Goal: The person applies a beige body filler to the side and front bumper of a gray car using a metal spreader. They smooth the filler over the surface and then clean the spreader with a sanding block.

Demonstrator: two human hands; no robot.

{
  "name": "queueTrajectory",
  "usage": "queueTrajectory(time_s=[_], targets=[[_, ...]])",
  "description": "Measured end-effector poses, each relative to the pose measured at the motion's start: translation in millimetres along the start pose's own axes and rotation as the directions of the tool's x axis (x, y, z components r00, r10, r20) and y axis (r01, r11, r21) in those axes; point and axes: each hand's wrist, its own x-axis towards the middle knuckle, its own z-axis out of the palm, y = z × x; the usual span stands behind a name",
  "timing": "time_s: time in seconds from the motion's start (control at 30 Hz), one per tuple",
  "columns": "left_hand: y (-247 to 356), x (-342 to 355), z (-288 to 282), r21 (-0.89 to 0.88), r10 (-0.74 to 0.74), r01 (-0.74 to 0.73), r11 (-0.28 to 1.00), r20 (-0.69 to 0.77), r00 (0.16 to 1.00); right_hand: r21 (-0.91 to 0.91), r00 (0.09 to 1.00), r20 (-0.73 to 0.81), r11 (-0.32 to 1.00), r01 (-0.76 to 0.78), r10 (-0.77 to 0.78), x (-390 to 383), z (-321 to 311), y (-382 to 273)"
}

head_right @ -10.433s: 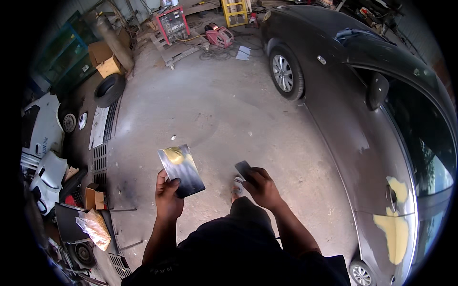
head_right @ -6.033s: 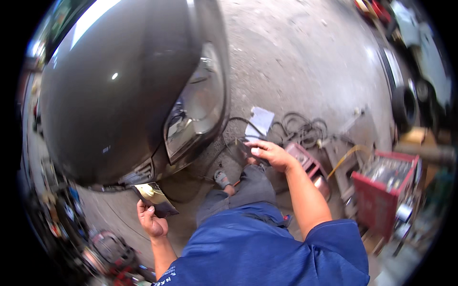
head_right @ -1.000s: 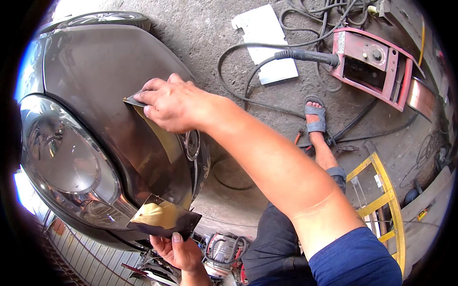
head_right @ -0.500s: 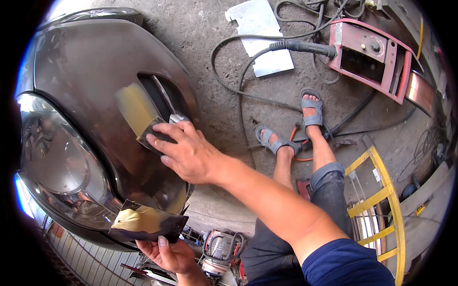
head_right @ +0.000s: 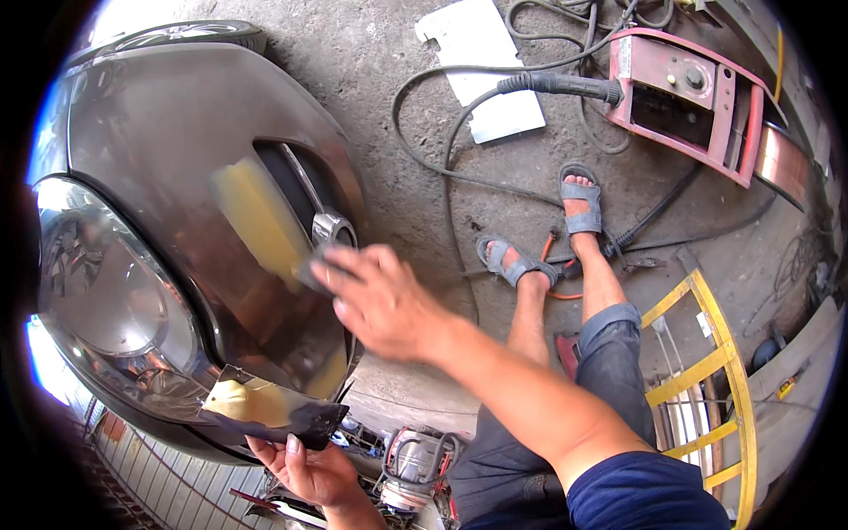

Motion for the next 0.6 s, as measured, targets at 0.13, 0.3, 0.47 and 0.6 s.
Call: queueTrajectory(time_s=[0.13, 0.3, 0.47, 0.6], targets=[[1, -4, 2, -0.038, 0.001, -0.002, 0.999, -0.014, 1.000, -0.061, 0.995, -0.006, 0.993, 0.103, -0.103, 92, -27, 15], [2, -6, 0, -0.035, 0.037, -0.037, 0.999, -0.012, 0.999, -0.046, 0.977, 0.213, 0.998, 0.046, -0.035, 157, -39, 10], [3, -7, -5, -0.030, 0.024, -0.025, 0.999, -0.021, 0.999, 0.000, 0.976, 0.214, 0.999, 0.033, -0.032, 118, -27, 0], [3, -7, -6, -0.005, 0.026, -0.026, 1.000, -0.057, 0.998, 0.017, 0.996, 0.037, 0.996, 0.086, -0.086, 61, 1, -6]])
